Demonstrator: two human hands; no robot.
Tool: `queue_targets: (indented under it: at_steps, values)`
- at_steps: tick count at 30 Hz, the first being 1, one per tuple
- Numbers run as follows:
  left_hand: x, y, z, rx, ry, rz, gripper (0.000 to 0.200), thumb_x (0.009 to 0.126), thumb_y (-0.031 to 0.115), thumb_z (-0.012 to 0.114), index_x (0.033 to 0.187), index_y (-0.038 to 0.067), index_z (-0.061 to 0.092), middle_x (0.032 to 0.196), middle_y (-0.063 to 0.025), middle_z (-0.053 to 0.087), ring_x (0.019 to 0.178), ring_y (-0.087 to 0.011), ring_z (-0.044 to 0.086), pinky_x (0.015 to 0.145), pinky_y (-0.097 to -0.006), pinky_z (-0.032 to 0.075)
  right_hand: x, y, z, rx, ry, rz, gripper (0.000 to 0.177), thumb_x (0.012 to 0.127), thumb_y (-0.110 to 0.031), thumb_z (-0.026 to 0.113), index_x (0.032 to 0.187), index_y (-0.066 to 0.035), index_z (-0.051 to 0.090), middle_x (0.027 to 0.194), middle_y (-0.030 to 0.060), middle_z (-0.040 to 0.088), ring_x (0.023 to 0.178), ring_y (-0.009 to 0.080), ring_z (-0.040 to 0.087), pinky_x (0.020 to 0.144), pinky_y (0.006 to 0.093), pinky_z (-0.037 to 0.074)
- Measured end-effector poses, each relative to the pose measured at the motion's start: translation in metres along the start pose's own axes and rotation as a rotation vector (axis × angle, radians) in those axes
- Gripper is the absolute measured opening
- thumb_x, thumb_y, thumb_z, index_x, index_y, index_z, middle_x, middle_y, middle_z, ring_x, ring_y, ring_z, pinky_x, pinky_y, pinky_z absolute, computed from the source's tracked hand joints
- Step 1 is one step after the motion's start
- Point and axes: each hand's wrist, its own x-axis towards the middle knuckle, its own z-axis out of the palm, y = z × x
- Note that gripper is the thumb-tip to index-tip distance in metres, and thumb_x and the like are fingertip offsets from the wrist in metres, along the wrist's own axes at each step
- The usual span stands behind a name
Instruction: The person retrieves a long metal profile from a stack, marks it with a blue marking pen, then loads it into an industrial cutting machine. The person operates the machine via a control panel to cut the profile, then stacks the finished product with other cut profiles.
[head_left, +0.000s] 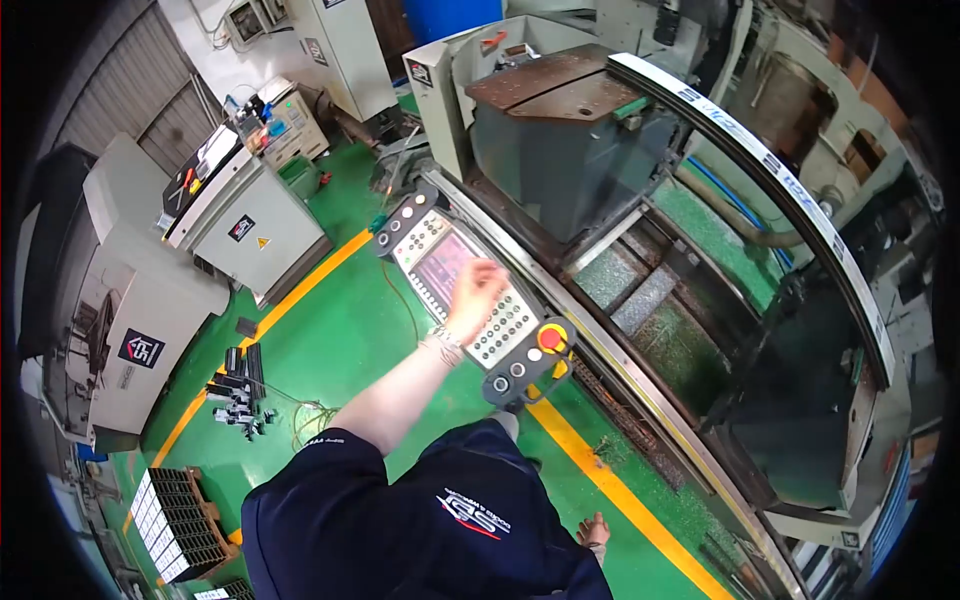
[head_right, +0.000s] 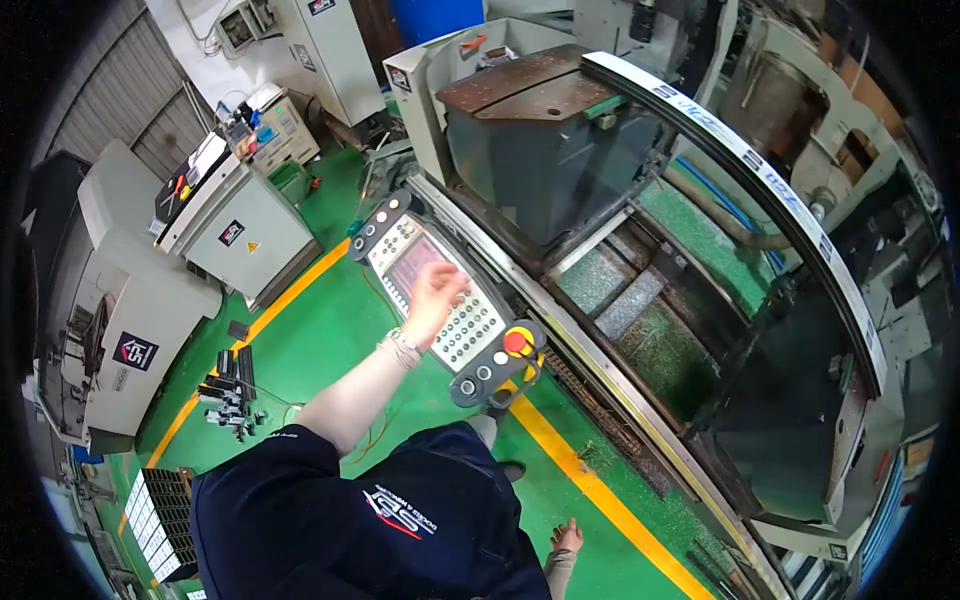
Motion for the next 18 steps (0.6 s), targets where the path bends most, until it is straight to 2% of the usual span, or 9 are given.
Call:
queue_targets:
  at_steps: [2,4,6,8,12,15,16,17,18]
  values:
    - [0.028,-0.03,-0.058,0.148,0.24,0.137,0.042,0.092,0.022,0.066,0.124,0.001,0.049,0.113,-0.0151,0.064,0.099,-0.0226,0.065,0.085,-0.0333,0.052,-0.02,0.001,0.014,0.099,0.097,-0.007,0.054,0.092,-0.049,0.061,0.131,-0.016,0.044,0.107,0.011,0.062,0.085,0.0305,0.063,0.061,0.0482,0.045]
    - [0.065,-0.076,-0.125,0.282,0.534,0.064,0.047,0.09,0.024,0.069,0.121,-0.004,0.05,0.113,-0.0194,0.064,0.102,-0.0275,0.064,0.09,-0.0364,0.05,-0.021,0.016,0.017,0.204,0.142,0.02,0.048,0.092,-0.044,0.063,0.127,-0.015,0.045,0.089,0.0067,0.061,0.067,0.0236,0.059,0.051,0.0433,0.04]
    - [0.095,-0.112,-0.194,0.417,0.672,0.097,0.057,0.088,0.032,0.071,0.125,-0.006,0.049,0.116,-0.0223,0.062,0.109,-0.0313,0.061,0.097,-0.0401,0.047,-0.026,0.031,0.029,0.211,0.132,-0.011,0.051,0.092,-0.044,0.062,0.131,-0.017,0.043,0.092,0.009,0.062,0.071,0.0274,0.061,0.052,0.0457,0.041]
    - [0.116,-0.118,-0.249,0.664,0.661,0.03,0.062,0.089,0.036,0.068,0.131,-0.005,0.047,0.124,-0.0245,0.059,0.116,-0.0331,0.058,0.101,-0.0434,0.044,-0.031,0.044,0.053,0.158,0.149,-0.001,0.05,0.092,-0.044,0.062,0.131,-0.018,0.043,0.092,0.0098,0.064,0.072,0.0285,0.062,0.052,0.0458,0.041]
    - [0.181,-0.13,-0.315,0.406,0.3,-0.052,0.07,0.09,0.034,0.067,0.145,0.0,0.039,0.138,-0.0279,0.051,0.132,-0.0343,0.047,0.108,-0.0401,0.038,-0.039,0.044,0.12,0.233,0.127,0.017,0.037,0.091,-0.04,0.065,0.114,-0.017,0.047,0.076,0.0066,0.061,0.053,0.0248,0.053,0.043,0.0397,0.034]
    - [0.224,-0.132,-0.34,0.277,-0.045,-0.136,0.069,0.092,0.033,0.064,0.146,0.001,0.038,0.138,-0.0217,0.052,0.133,-0.0276,0.045,0.111,-0.0357,0.034,-0.051,0.038,0.197,0.252,0.288,-0.031,0.026,0.091,-0.034,0.066,0.087,-0.012,0.052,0.059,0.001,0.049,0.044,0.0169,0.044,0.04,0.0355,0.032]
    - [0.238,-0.13,-0.347,0.287,-0.178,-0.121,0.068,0.093,0.033,0.063,0.147,0.001,0.038,0.138,-0.0191,0.053,0.131,-0.025,0.045,0.111,-0.0348,0.032,-0.061,0.031,0.23,0.274,0.225,-0.083,0.028,0.092,-0.034,0.065,0.083,-0.012,0.052,0.056,-0.0007,0.045,0.043,0.015,0.042,0.04,0.0341,0.031]
    - [0.249,-0.138,-0.353,0.315,-0.166,-0.205,0.068,0.093,0.034,0.063,0.147,0.001,0.038,0.135,-0.0153,0.054,0.13,-0.0219,0.045,0.111,-0.0329,0.031,-0.074,0.028,0.254,0.307,0.184,-0.133,0.03,0.092,-0.034,0.065,0.078,-0.011,0.052,0.054,-0.0024,0.041,0.043,0.013,0.039,0.039,0.0327,0.03]
    - [0.263,-0.155,-0.365,0.22,-0.26,-0.228,0.069,0.093,0.034,0.063,0.147,0.0,0.037,0.139,-0.0161,0.052,0.13,-0.0231,0.045,0.111,-0.0335,0.031,-0.081,0.023,0.28,0.196,0.104,-0.225,0.03,0.091,-0.034,0.067,0.091,-0.005,0.061,0.064,0.0035,0.055,0.052,0.0159,0.051,0.044,0.034,0.041]
